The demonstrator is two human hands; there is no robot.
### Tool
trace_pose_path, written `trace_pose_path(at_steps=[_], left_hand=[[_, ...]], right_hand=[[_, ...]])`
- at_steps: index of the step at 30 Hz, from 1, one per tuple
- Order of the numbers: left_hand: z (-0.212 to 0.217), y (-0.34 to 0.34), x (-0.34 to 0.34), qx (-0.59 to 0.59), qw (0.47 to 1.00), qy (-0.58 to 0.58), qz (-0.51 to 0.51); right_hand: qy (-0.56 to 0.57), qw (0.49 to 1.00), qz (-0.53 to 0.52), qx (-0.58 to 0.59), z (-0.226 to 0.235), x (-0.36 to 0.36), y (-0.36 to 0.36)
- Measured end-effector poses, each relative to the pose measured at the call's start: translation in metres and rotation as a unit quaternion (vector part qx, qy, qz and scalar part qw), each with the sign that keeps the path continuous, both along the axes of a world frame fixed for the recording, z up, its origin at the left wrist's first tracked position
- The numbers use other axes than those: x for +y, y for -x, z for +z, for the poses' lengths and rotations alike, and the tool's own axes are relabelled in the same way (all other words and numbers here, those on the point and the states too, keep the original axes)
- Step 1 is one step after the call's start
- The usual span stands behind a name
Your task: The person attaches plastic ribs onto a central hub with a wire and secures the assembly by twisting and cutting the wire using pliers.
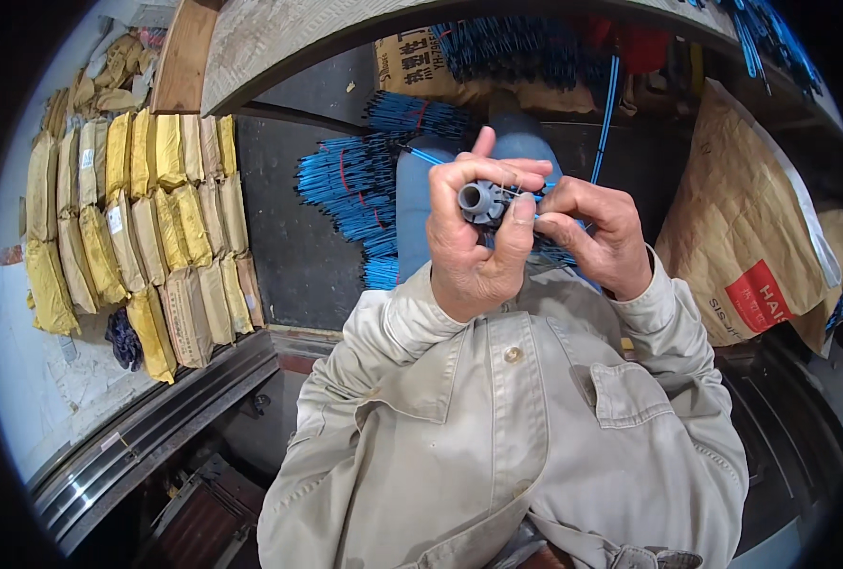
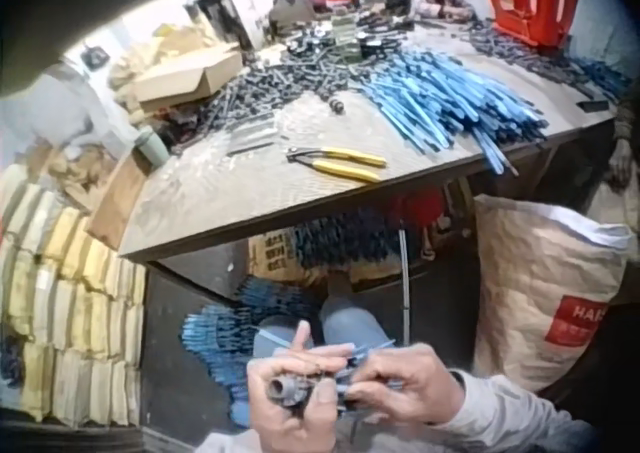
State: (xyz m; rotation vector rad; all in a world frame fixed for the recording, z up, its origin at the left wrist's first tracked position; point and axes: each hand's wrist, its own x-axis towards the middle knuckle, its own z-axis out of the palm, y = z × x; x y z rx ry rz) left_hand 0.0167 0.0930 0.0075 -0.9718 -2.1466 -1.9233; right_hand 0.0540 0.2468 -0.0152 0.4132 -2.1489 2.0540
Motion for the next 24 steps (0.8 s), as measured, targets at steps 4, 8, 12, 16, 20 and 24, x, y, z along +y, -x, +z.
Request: trace_pose_path(at_steps=[4, 8, 12, 16, 20, 24], left_hand=[[0.005, -0.006, 0.006, -0.039, 0.999, -0.026, -0.010], [0.007, -0.006, -0.006, -0.099, 0.994, -0.050, 0.013], [0.037, 0.010, -0.042, -0.063, 0.993, -0.098, 0.035], [0.059, 0.009, -0.071, 0.027, 0.999, -0.040, 0.024], [0.048, -0.008, -0.078, 0.021, 0.995, 0.054, -0.083], [0.036, -0.025, -0.076, 0.001, 0.973, 0.094, -0.212]], right_hand=[[-0.003, 1.000, -0.019, -0.011, 0.001, 0.002, -0.003], [-0.045, 0.997, 0.034, -0.051, 0.015, -0.003, 0.001], [-0.027, 0.988, -0.094, 0.119, 0.018, 0.014, 0.027], [0.142, 0.961, -0.236, 0.013, -0.030, 0.024, 0.075], [0.134, 0.984, 0.058, -0.105, -0.089, -0.051, 0.112], [0.166, 0.940, 0.227, -0.194, -0.071, -0.130, 0.110]])
